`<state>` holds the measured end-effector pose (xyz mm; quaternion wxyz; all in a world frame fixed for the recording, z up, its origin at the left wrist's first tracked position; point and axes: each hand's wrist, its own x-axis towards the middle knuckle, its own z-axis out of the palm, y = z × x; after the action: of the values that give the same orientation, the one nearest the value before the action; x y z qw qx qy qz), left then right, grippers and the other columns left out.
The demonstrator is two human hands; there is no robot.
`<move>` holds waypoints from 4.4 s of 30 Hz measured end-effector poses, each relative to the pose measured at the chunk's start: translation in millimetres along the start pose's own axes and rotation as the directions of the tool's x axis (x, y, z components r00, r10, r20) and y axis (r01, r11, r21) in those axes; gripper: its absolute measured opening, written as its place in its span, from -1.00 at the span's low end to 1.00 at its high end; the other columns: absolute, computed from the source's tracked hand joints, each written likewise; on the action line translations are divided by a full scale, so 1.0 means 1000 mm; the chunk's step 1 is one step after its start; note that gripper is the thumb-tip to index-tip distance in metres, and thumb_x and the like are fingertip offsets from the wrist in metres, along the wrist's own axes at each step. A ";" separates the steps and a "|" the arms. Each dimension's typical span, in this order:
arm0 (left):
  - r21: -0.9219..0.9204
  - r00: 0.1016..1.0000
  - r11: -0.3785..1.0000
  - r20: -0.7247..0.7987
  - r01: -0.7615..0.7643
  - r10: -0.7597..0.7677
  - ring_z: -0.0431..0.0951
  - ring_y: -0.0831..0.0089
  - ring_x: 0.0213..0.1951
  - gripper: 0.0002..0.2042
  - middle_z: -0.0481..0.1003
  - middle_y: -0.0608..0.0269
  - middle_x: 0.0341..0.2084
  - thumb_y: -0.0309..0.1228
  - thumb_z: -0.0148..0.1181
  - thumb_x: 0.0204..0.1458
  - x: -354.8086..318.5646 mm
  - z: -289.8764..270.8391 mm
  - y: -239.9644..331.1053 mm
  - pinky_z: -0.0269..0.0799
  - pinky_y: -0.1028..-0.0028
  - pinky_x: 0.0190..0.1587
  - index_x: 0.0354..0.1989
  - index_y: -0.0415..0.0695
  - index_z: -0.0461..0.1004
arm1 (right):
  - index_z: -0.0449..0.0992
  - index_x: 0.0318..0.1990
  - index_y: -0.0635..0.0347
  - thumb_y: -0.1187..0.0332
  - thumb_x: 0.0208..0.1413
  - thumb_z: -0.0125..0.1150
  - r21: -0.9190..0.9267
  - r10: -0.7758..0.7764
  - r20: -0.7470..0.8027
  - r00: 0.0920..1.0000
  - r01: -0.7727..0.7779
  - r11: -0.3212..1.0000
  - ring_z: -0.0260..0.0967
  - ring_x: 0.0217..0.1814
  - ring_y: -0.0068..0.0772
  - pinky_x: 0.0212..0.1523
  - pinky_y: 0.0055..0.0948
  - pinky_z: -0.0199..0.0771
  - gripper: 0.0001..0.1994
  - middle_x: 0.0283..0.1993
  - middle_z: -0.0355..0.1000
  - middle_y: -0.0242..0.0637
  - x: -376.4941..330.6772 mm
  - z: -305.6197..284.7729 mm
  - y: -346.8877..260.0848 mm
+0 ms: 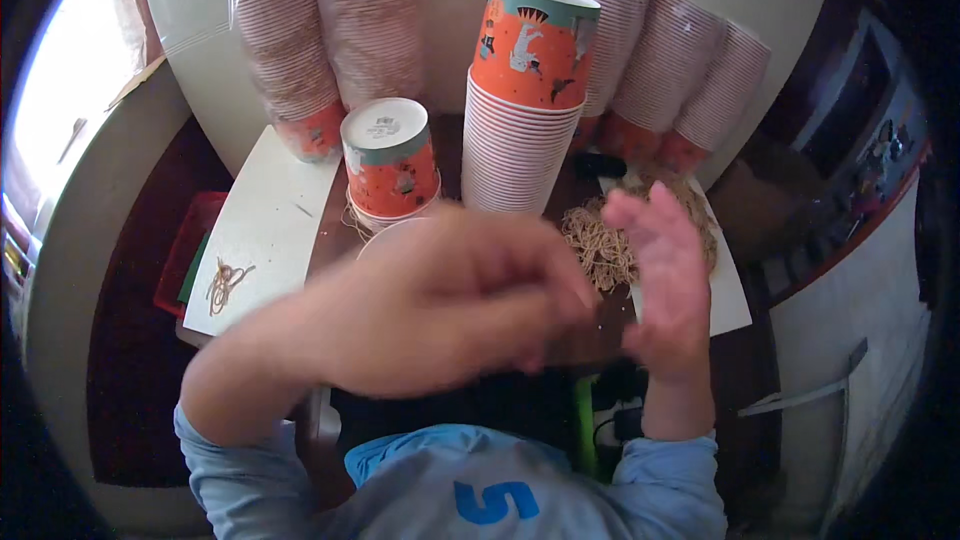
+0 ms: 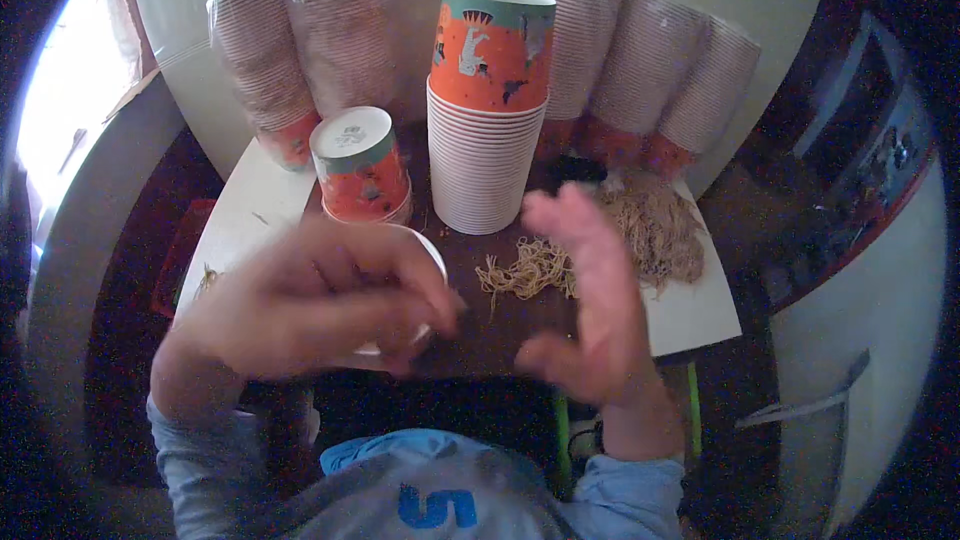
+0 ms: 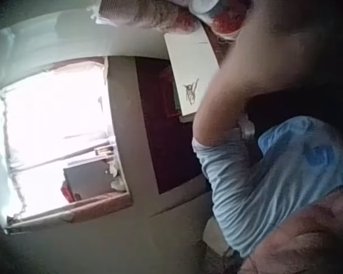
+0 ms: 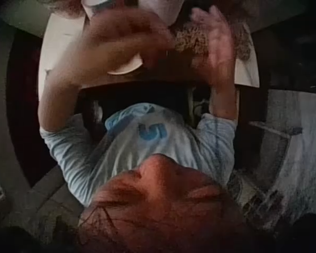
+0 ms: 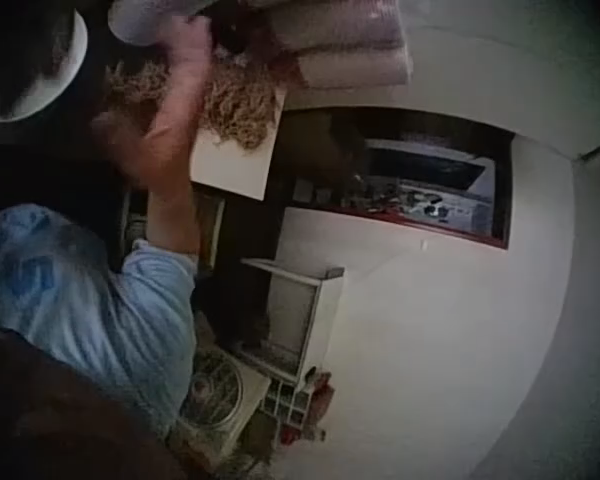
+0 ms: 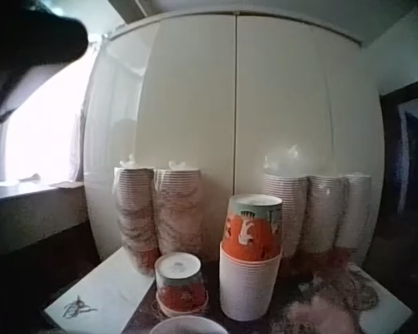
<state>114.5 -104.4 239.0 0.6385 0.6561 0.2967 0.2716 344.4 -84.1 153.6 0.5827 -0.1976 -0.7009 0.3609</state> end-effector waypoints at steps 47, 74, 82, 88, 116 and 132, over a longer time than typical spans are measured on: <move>-0.406 0.982 0.896 0.020 0.180 -0.188 0.32 0.61 -0.50 -0.67 0.41 0.34 -0.57 -0.26 -0.07 0.21 -0.092 0.036 -0.174 0.27 0.58 -0.38 -0.17 -0.29 0.52 | 0.32 0.06 0.29 0.04 -0.25 0.38 -0.655 0.383 0.633 0.673 0.202 0.728 0.32 0.02 -0.01 0.01 -0.22 0.35 -0.28 0.02 0.33 -0.04 -0.027 0.036 0.007; -0.762 0.950 0.629 -0.059 0.155 -0.306 0.49 0.53 -0.36 -0.63 0.54 0.22 -0.45 -0.19 -0.16 0.23 -0.084 0.026 -0.216 0.31 0.58 -0.33 -0.12 -0.22 0.48 | 0.57 -0.38 0.18 0.52 -0.17 0.32 -0.345 0.325 0.428 0.843 -0.181 0.921 0.33 -0.55 -0.37 -0.57 -0.46 0.30 -0.86 -0.56 0.35 -0.30 -0.070 0.087 0.049; -0.612 0.929 0.771 -0.156 0.176 -0.336 0.43 0.64 -0.45 -0.69 0.54 0.29 -0.49 -0.23 -0.11 0.22 -0.082 0.031 -0.215 0.30 0.62 -0.37 -0.26 -0.18 0.52 | 0.59 -0.38 0.18 0.55 -0.22 0.34 -0.327 0.273 0.427 0.862 -0.135 0.936 0.26 -0.61 -0.43 -0.62 -0.49 0.20 -0.84 -0.60 0.31 -0.32 -0.074 0.086 0.054; -0.583 0.926 0.787 -0.148 0.203 -0.348 0.44 0.65 -0.43 -0.74 0.53 0.31 -0.48 -0.28 -0.04 0.20 -0.080 0.031 -0.214 0.30 0.63 -0.37 -0.26 -0.20 0.52 | 0.58 -0.39 0.18 0.55 -0.23 0.34 -0.354 0.253 0.451 0.856 -0.089 0.931 0.26 -0.61 -0.39 -0.62 -0.46 0.21 -0.83 -0.61 0.30 -0.31 -0.074 0.084 0.054; 0.980 0.806 0.172 -0.023 -0.098 0.592 0.46 0.37 -0.32 -0.70 0.42 0.24 -0.42 -0.45 0.19 -0.37 -0.091 0.030 -0.187 0.34 0.44 -0.39 -0.34 -0.24 0.51 | 0.48 -0.29 0.27 0.45 0.08 0.15 -0.081 0.641 0.429 0.637 -0.680 0.729 0.33 -0.43 -0.70 -0.44 -0.58 0.37 -0.91 -0.44 0.44 -0.36 -0.107 0.099 0.063; 0.978 0.744 -0.055 0.188 -0.199 0.642 0.43 0.40 -0.28 -0.81 0.40 0.31 -0.41 -0.44 0.22 -0.33 -0.084 0.007 -0.167 0.36 0.44 -0.33 -0.43 -0.13 0.52 | 0.53 -0.44 0.22 0.55 -0.07 0.26 -0.047 0.574 0.406 0.712 -0.611 0.791 0.24 -0.49 -0.72 -0.51 -0.67 0.22 -0.96 -0.49 0.36 -0.43 -0.072 0.093 0.053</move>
<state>55.9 -169.6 73.4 -0.1397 0.9025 0.2762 0.2993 265.4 -125.1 60.7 0.2889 -0.3071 -0.6866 0.5923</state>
